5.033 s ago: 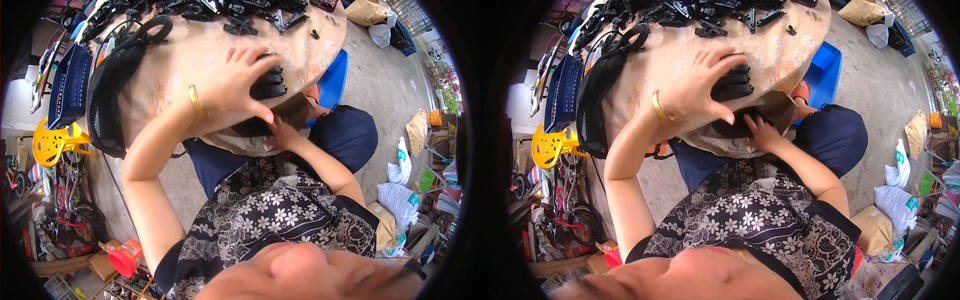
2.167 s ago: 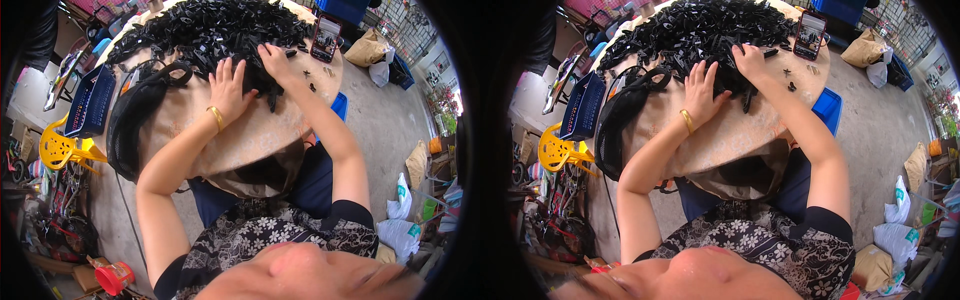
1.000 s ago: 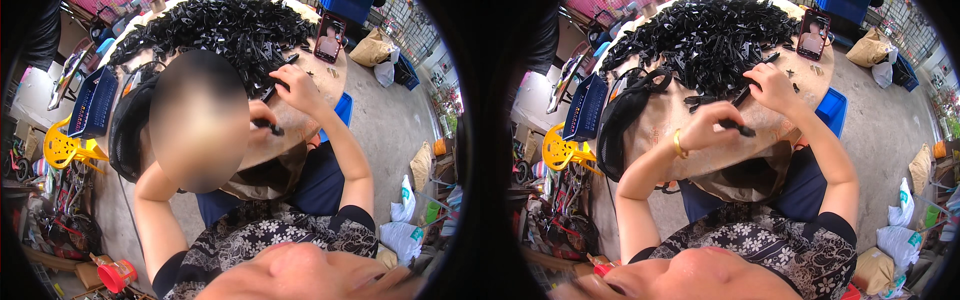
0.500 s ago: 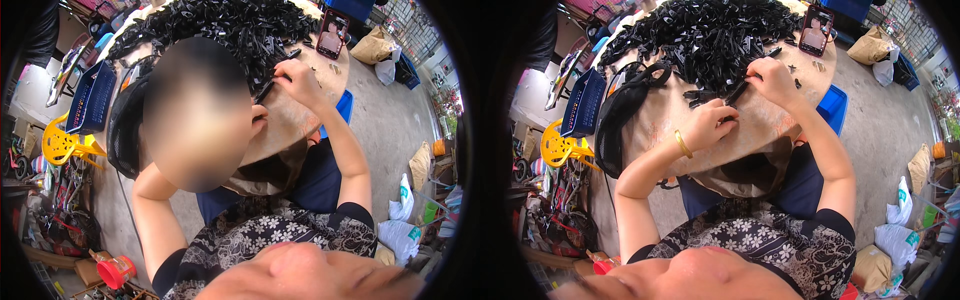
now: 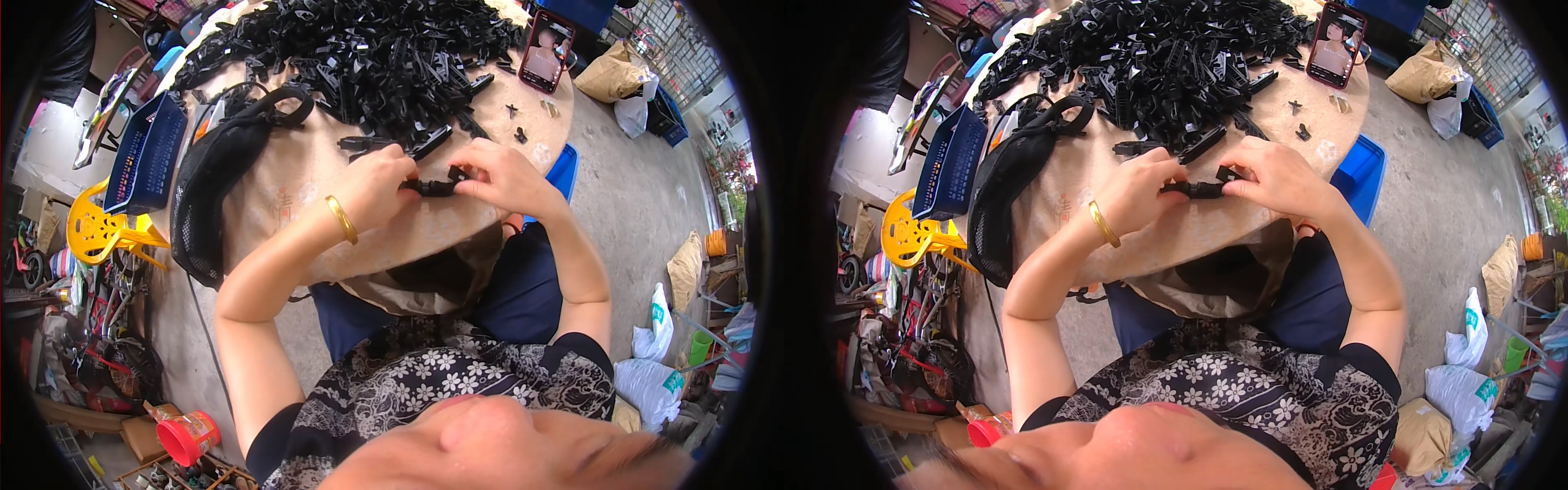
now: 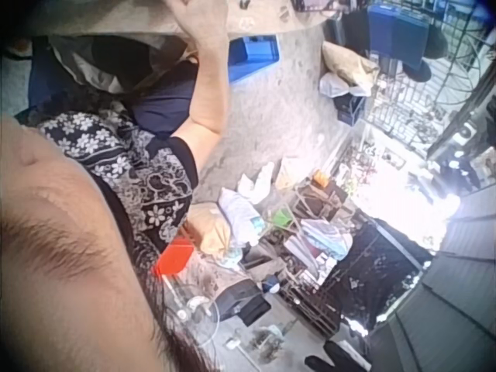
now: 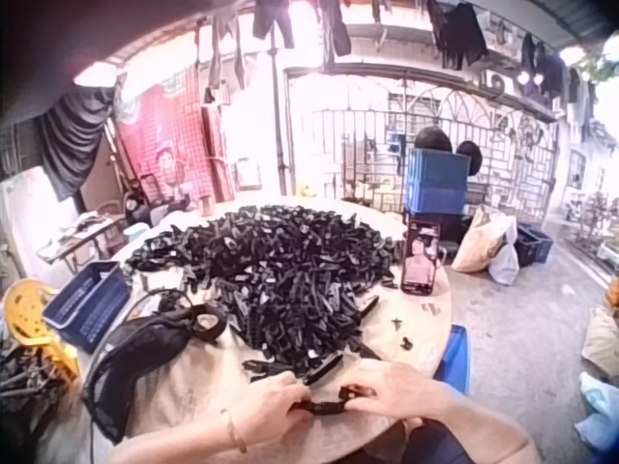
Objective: The person assembles plastic components by picking small parts from a pile, joining them together by hand, and placing the assembled pieces on the table.
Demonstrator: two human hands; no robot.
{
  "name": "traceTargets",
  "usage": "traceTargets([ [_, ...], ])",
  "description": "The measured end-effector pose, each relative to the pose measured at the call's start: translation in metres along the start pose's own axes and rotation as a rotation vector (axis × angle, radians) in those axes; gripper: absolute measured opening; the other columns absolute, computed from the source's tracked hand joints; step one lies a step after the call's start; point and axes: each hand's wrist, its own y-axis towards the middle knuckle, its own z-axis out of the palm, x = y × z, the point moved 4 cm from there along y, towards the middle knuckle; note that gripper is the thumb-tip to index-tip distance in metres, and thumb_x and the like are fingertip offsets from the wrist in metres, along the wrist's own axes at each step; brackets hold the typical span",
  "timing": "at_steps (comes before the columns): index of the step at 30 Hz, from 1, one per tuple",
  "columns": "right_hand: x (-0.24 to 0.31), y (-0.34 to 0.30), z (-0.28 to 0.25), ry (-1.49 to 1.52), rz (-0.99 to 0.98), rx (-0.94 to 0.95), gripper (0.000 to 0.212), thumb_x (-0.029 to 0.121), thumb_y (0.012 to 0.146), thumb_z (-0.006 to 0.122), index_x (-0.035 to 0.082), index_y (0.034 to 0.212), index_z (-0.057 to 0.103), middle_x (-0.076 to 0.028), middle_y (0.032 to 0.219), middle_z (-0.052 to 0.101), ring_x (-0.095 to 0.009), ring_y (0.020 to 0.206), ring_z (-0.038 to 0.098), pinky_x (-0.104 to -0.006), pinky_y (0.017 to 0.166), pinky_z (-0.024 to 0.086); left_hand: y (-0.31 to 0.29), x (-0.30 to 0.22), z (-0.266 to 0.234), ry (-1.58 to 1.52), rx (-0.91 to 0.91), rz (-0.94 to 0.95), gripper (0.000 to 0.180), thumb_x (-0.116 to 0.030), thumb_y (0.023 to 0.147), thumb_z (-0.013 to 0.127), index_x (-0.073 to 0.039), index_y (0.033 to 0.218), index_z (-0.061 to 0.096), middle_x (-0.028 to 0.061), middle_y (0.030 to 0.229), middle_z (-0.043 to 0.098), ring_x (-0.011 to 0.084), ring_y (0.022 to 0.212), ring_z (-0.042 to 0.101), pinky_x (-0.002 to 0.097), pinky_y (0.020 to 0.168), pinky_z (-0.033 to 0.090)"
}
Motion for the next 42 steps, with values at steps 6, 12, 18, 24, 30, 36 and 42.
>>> traceTargets([
  [6, -0.002, -0.001, -0.001, -0.115, -0.109, -0.084, 0.025, 0.018, 0.075, 0.069, 0.004, 0.096, 0.066, -0.011, 0.086, 0.063, -0.030, 0.082, 0.060, -0.0374, 0.074, 0.048, 0.001, 0.003, 0.006, -0.074, -0.051, -0.029, 0.023, -0.014, 0.072, 0.075, -0.005, 0.091, 0.066, 0.0106, 0.084, 0.059, 0.0278, 0.076, 0.060, 0.0362, 0.069, 0.049],
  [12, 0.014, -0.001, -0.005, -0.191, -0.233, -0.168, 0.023, 0.018, 0.075, 0.070, 0.005, 0.094, 0.067, -0.009, 0.086, 0.062, -0.027, 0.086, 0.057, -0.0365, 0.075, 0.047, 0.003, 0.009, 0.008, -0.102, -0.061, -0.055, 0.022, -0.014, 0.069, 0.077, -0.005, 0.086, 0.066, 0.0103, 0.079, 0.059, 0.0266, 0.073, 0.060, 0.0349, 0.066, 0.049],
  [18, 0.013, 0.002, -0.001, -0.217, -0.245, -0.058, 0.021, 0.016, 0.074, 0.069, 0.007, 0.092, 0.068, -0.008, 0.083, 0.059, -0.027, 0.083, 0.056, -0.0368, 0.073, 0.047, 0.007, 0.009, 0.004, -0.147, -0.045, -0.049, 0.019, -0.013, 0.066, 0.078, -0.003, 0.077, 0.066, 0.0102, 0.077, 0.059, 0.0270, 0.069, 0.060, 0.0351, 0.063, 0.049],
  [24, 0.017, 0.008, 0.018, -0.101, -0.320, -0.050, 0.022, 0.017, 0.070, 0.070, 0.006, 0.089, 0.068, -0.009, 0.081, 0.058, -0.027, 0.081, 0.057, -0.0373, 0.072, 0.047, 0.010, 0.009, 0.010, -0.205, -0.007, 0.013, 0.021, -0.013, 0.065, 0.079, -0.002, 0.078, 0.066, 0.0100, 0.076, 0.059, 0.0259, 0.068, 0.060, 0.0342, 0.061, 0.048],
  [30, 0.020, 0.006, 0.016, 0.109, -0.165, 0.172, 0.024, 0.021, 0.075, 0.071, 0.004, 0.092, 0.068, -0.010, 0.081, 0.063, -0.028, 0.079, 0.060, -0.0369, 0.069, 0.047, 0.012, 0.012, -0.002, -0.277, 0.261, 0.018, 0.027, -0.015, 0.067, 0.079, -0.004, 0.089, 0.067, 0.0086, 0.077, 0.059, 0.0245, 0.066, 0.059, 0.0337, 0.063, 0.049],
  [36, -0.027, 0.039, -0.016, -0.103, -0.161, -0.474, 0.026, 0.022, 0.079, 0.069, 0.004, 0.098, 0.068, -0.011, 0.087, 0.066, -0.030, 0.084, 0.061, -0.0380, 0.074, 0.049, 0.014, 0.008, 0.000, 0.008, -0.286, 0.123, 0.032, -0.016, 0.072, 0.075, -0.006, 0.101, 0.066, 0.0083, 0.095, 0.058, 0.0269, 0.081, 0.059, 0.0354, 0.072, 0.050],
  [42, -0.054, 0.054, -0.010, -0.323, 0.014, -0.401, 0.021, 0.015, 0.077, 0.068, 0.006, 0.096, 0.067, -0.009, 0.091, 0.064, -0.029, 0.089, 0.061, -0.0384, 0.078, 0.049, 0.018, -0.001, 0.005, 0.129, -0.345, 0.244, 0.013, -0.002, 0.071, 0.065, -0.005, 0.083, 0.060, 0.0088, 0.100, 0.058, 0.0287, 0.094, 0.056, 0.0369, 0.082, 0.049],
])
